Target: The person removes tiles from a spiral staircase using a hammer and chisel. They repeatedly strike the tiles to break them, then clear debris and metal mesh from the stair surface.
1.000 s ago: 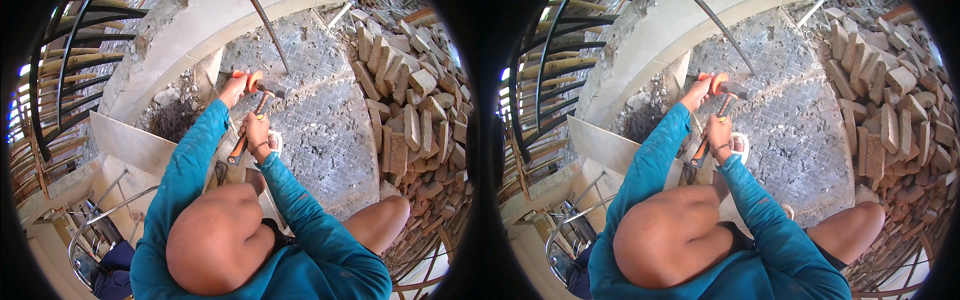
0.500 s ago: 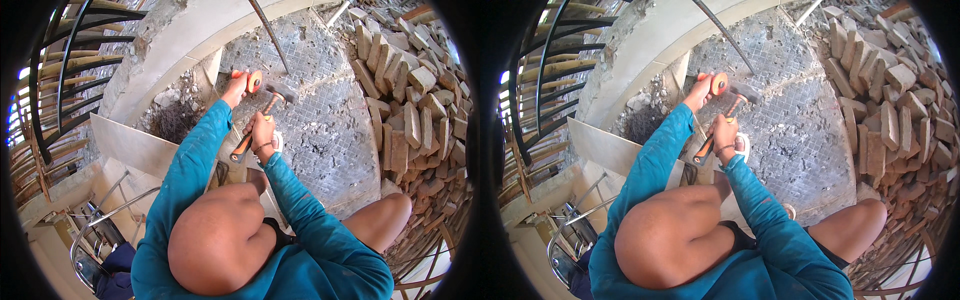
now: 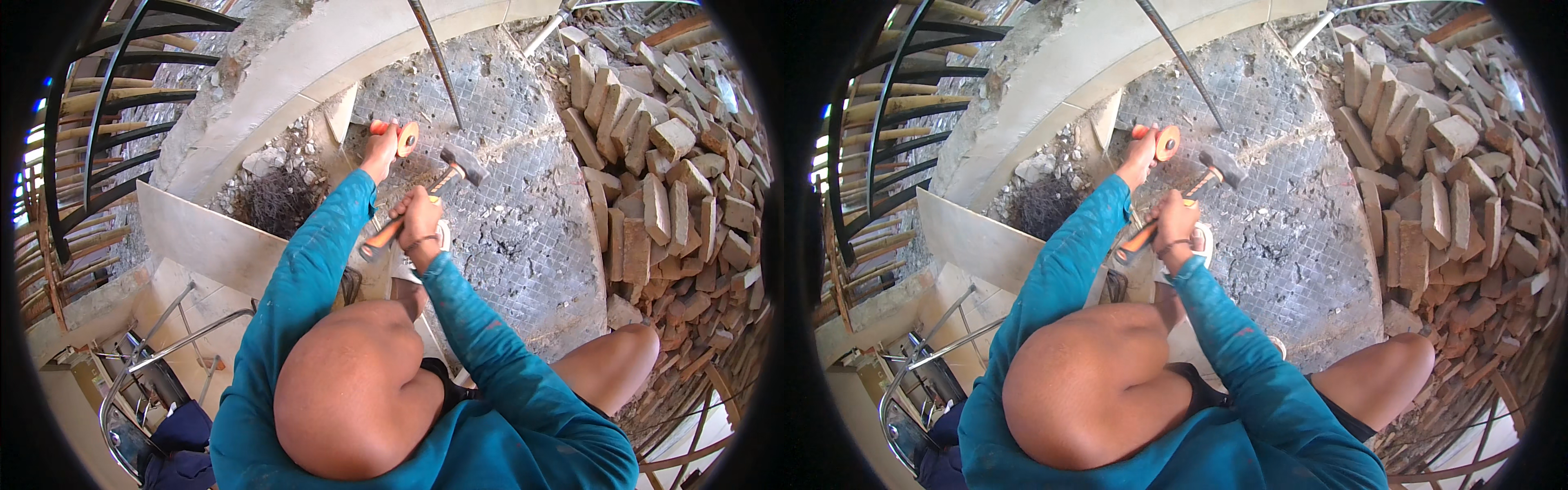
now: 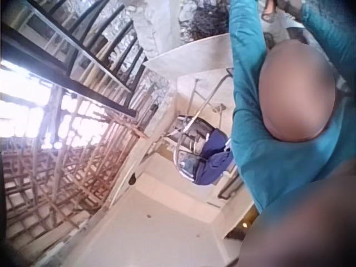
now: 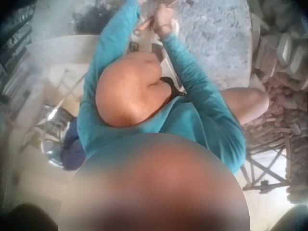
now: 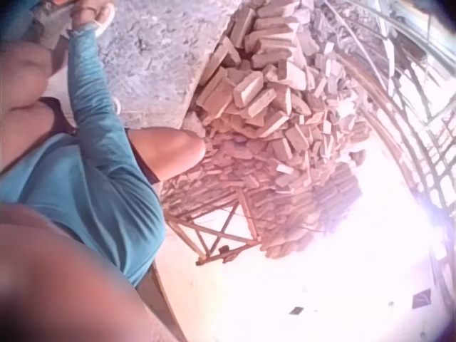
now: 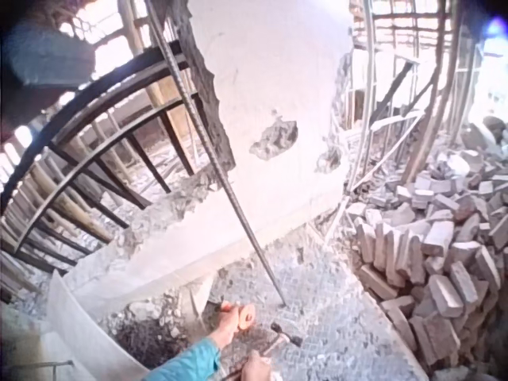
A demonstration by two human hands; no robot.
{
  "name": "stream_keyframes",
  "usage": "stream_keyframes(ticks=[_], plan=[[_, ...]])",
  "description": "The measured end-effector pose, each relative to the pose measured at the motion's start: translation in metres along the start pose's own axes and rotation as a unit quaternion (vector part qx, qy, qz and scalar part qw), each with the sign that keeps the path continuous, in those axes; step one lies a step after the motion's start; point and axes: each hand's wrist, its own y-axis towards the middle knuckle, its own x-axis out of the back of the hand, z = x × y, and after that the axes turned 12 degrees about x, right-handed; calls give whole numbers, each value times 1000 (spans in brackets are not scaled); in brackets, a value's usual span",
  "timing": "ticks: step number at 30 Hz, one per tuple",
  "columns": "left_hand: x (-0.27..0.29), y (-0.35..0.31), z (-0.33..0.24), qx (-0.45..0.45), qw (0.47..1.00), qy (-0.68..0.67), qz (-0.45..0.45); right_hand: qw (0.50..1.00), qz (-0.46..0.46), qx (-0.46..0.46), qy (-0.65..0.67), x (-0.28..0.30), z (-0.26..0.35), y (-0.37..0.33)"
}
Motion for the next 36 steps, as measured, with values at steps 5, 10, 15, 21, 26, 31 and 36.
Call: stream_keyframes(ticks=[5, 10, 15, 21, 26, 31, 36], plan=[[15, 10, -2, -75, 978, 185, -54, 992, 70, -23, -105, -5, -13, 3], [19, 8, -1, -45, 986, 154, -32, 998, 50, 32, -5, -3, -10, 1], [12, -6, -6, 4, 999, 42, -4, 979, 72, -27, -189, 9, 3, 8], [9, -8, -13, 20, 999, 18, 30, 988, 98, -90, -84, 62, 46, 11], [19, -1, -16, 5, 995, 79, 63, 989, 42, -73, -117, 79, 81, 10], [10, 1, -3, -19, 1000, -3, 9, 988, 77, -47, -123, 83, 108, 23], [36, 10, 19, -36, 992, 121, 2, 982, 81, -25, -168, 81, 121, 22]])
